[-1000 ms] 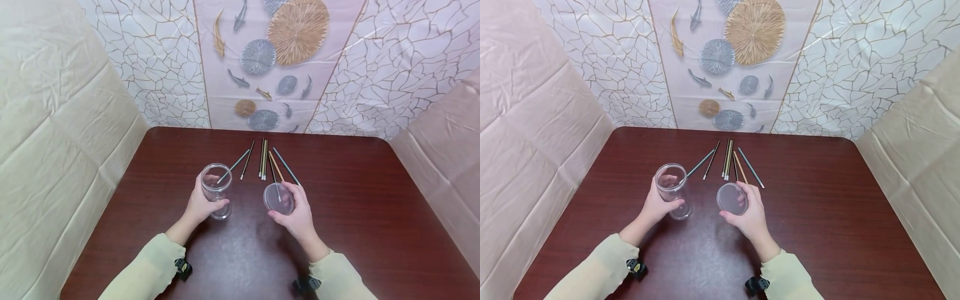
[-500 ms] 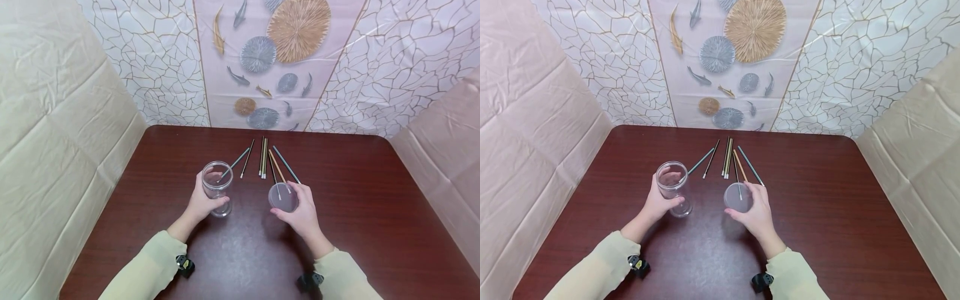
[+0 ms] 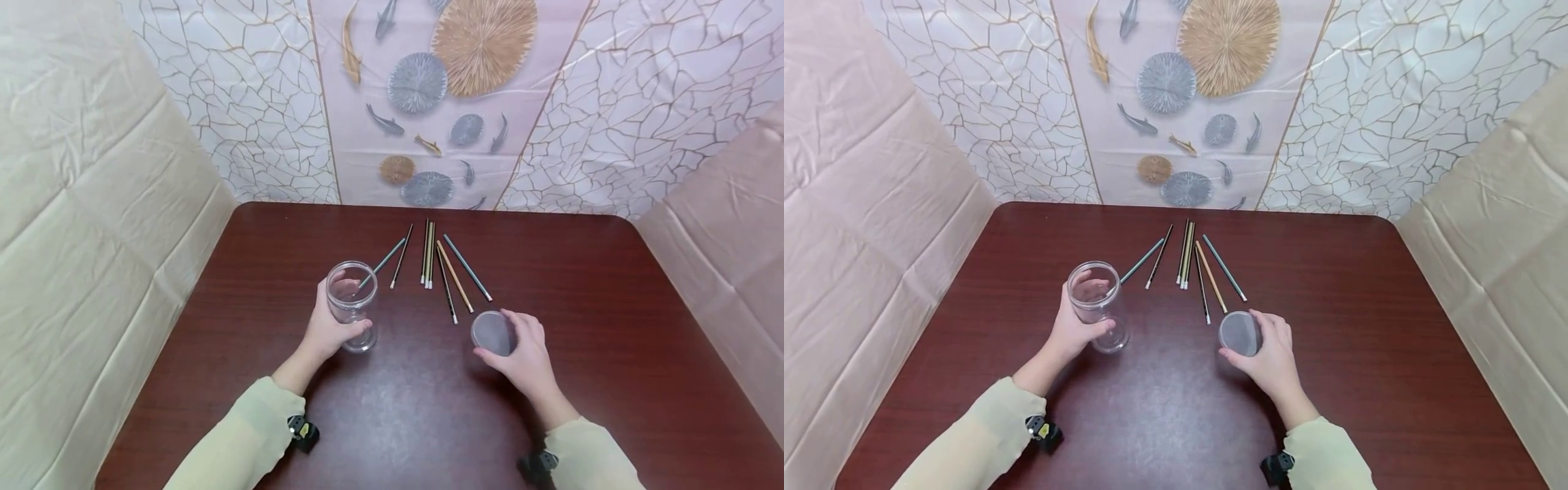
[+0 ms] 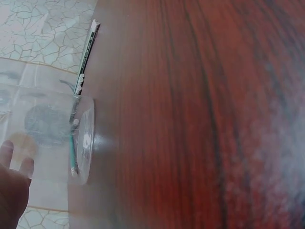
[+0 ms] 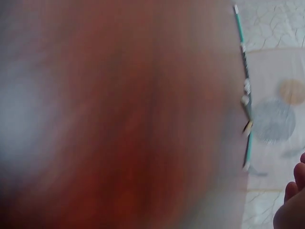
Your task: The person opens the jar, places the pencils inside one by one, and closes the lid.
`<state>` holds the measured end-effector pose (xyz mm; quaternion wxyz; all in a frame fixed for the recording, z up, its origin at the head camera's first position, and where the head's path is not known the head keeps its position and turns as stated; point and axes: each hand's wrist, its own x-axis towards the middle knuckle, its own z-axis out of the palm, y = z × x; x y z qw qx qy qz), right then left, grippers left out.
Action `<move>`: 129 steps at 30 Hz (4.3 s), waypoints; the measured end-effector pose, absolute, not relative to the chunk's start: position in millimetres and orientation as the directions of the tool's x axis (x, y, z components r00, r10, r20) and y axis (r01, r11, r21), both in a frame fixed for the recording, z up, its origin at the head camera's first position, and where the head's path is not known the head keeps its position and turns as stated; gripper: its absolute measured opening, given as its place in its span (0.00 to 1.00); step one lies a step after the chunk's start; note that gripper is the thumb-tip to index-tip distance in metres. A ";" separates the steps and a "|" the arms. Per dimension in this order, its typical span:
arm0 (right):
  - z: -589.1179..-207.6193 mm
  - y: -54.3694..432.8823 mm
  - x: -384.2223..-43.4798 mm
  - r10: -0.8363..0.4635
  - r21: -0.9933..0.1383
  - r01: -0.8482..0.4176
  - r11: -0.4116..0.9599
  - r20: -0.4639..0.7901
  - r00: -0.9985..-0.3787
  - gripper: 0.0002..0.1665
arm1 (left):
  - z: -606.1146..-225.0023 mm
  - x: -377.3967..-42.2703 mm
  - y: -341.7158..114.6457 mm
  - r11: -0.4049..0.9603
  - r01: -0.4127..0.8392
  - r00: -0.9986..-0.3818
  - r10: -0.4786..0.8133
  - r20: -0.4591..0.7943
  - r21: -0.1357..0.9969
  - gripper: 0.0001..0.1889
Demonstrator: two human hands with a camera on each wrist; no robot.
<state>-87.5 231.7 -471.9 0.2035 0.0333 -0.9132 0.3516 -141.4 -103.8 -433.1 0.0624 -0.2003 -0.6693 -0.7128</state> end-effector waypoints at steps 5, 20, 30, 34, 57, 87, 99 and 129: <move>-482.0 249.6 -79.1 0.069 -0.602 -0.170 0.780 0.352 -0.933 0.47 | -433.2 -141.1 -103.2 -0.096 0.363 -0.912 0.169 0.375 0.927 0.46; -504.0 271.8 -75.2 -0.137 -0.422 -0.219 0.880 0.218 -0.966 0.54 | -460.3 -155.1 -105.1 -0.141 0.361 -0.912 0.155 0.381 0.922 0.48; -501.3 270.1 -73.2 -0.155 -0.378 -0.224 0.898 0.204 -0.967 0.56 | -443.1 -145.8 -102.1 -0.171 0.331 -0.920 0.160 0.357 0.928 0.46; -501.3 269.9 -72.1 -0.147 -0.377 -0.214 0.901 0.197 -0.969 0.57 | -440.7 -144.9 -101.9 -0.151 0.338 -0.918 0.163 0.360 0.929 0.46; -482.4 273.1 -105.6 0.064 -0.607 -0.173 0.776 0.348 -0.935 0.31 | -442.6 -144.0 -100.2 -0.127 0.353 -0.918 0.141 0.369 0.927 0.46; -493.6 251.4 -210.6 0.098 -0.578 -0.022 0.816 0.175 -0.980 0.31 | -471.1 -143.0 -95.7 -0.223 0.370 -0.906 0.129 0.403 0.902 0.44; -499.9 242.9 -218.9 0.082 -0.500 -0.025 0.866 0.190 -0.978 0.27 | -471.2 -145.8 -96.3 -0.307 0.374 -0.896 0.126 0.427 0.875 0.46; -478.2 242.3 -192.3 0.212 -0.666 0.024 0.745 0.202 -0.956 0.16 | -451.5 -133.3 -97.0 -0.107 0.357 -0.925 0.095 0.367 0.928 0.44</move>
